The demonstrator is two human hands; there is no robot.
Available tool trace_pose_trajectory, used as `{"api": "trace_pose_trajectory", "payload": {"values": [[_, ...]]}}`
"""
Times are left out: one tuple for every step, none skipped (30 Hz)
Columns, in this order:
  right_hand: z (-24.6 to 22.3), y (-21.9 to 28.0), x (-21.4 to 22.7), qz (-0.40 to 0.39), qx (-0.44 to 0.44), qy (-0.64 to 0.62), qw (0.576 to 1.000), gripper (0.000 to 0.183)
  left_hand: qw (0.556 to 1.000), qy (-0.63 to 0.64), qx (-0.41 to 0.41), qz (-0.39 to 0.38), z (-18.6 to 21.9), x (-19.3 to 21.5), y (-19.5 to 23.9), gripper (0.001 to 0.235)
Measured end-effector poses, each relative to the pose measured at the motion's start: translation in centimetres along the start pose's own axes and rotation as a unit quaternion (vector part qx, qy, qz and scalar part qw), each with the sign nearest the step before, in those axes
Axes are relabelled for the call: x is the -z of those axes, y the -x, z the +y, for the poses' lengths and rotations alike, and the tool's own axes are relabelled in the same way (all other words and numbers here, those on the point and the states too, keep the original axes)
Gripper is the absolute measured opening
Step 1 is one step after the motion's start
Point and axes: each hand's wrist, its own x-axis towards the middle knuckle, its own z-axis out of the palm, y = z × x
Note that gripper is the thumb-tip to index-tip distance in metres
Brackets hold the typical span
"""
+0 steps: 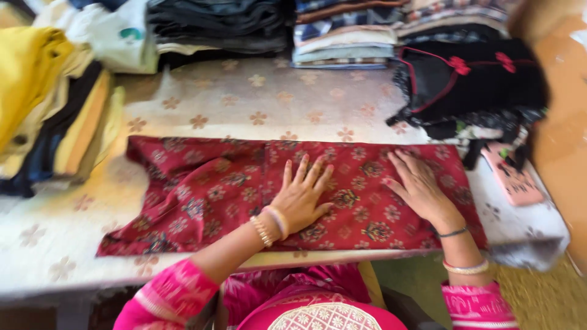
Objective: Folding a red patterned shirt on a table next to stacks of other garments.
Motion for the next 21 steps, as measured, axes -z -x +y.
{"api": "trace_pose_trajectory", "payload": {"values": [[0.8,0.2,-0.2,0.0,0.015,-0.005,1.0,0.069,1.0,-0.004,0.014,0.003,-0.2,0.1,0.1,0.084],[1.8,0.2,-0.4,0.002,-0.005,-0.021,1.0,0.07,0.999,-0.018,0.028,-0.013,-0.4,0.2,0.2,0.086],[2.7,0.6,-0.5,0.002,-0.029,-0.037,0.999,0.07,0.998,-0.028,0.038,-0.03,-0.4,0.2,0.2,0.088],[3.7,0.8,-0.7,0.0,-0.018,-0.041,0.999,0.07,0.998,-0.03,0.049,-0.029,-1.0,0.6,0.4,0.088],[4.8,1.4,-0.8,0.013,-0.037,-0.019,0.999,0.069,0.996,-0.031,0.069,-0.036,-1.5,1.0,0.6,0.089],[5.9,2.0,-0.8,0.026,-0.057,0.002,0.998,0.068,0.995,-0.033,0.089,-0.043,-1.8,1.3,0.7,0.09],[6.6,2.3,-1.0,0.027,-0.053,0.001,0.998,0.068,0.994,-0.034,0.092,-0.041,-3.1,1.2,0.9,0.09],[7.4,2.7,-1.1,0.034,-0.065,0.028,0.997,0.07,0.992,-0.039,0.116,-0.04,-4.3,1.0,1.0,0.089],[8.1,3.2,-1.2,0.041,-0.079,0.055,0.995,0.071,0.989,-0.043,0.139,-0.039,-5.5,0.9,1.1,0.089],[8.5,3.3,-1.3,0.041,-0.077,0.054,0.995,0.071,0.988,-0.044,0.142,-0.038,-6.9,1.4,1.5,0.089],[8.8,3.6,-1.4,0.057,-0.081,0.043,0.994,0.071,0.984,-0.053,0.168,-0.039,-8.2,1.8,2.0,0.089],[9.2,3.9,-1.5,0.073,-0.085,0.033,0.993,0.071,0.978,-0.062,0.195,-0.04,-9.5,2.2,2.5,0.088],[9.2,3.9,-1.5,0.074,-0.084,0.032,0.993,0.071,0.978,-0.063,0.196,-0.04,-11.0,2.5,2.9,0.088],[9.2,3.9,-1.5,0.077,-0.085,0.032,0.993,0.071,0.973,-0.078,0.21,-0.047,-12.5,2.9,3.2,0.086],[9.2,4.0,-1.6,0.078,-0.086,0.031,0.993,0.071,0.969,-0.092,0.224,-0.055,-13.9,3.2,3.7,0.084],[9.2,3.9,-1.7,0.079,-0.085,0.03,0.993,0.071,0.968,-0.093,0.226,-0.055,-15.5,3.5,4.3,0.084],[9.3,4.0,-1.7,0.082,-0.086,0.032,0.992,0.07,0.969,-0.082,0.225,-0.062,-17.1,3.7,4.7,0.081],[9.3,4.1,-1.7,0.086,-0.088,0.034,0.992,0.07,0.97,-0.07,0.224,-0.069,-18.7,4.0,5.1,0.077],[9.3,4.2,-1.9,0.087,-0.092,0.036,0.991,0.07,0.971,-0.07,0.22,-0.069,-19.8,4.5,5.8,0.077],[9.4,4.3,-2.1,0.089,-0.122,0.045,0.987,0.07,0.967,-0.065,0.234,-0.075,-20.9,5.1,6.4,0.075],[9.5,4.8,-2.1,0.091,-0.156,0.056,0.982,0.07,0.964,-0.058,0.245,-0.081,-22.0,5.5,6.7,0.073]]}}
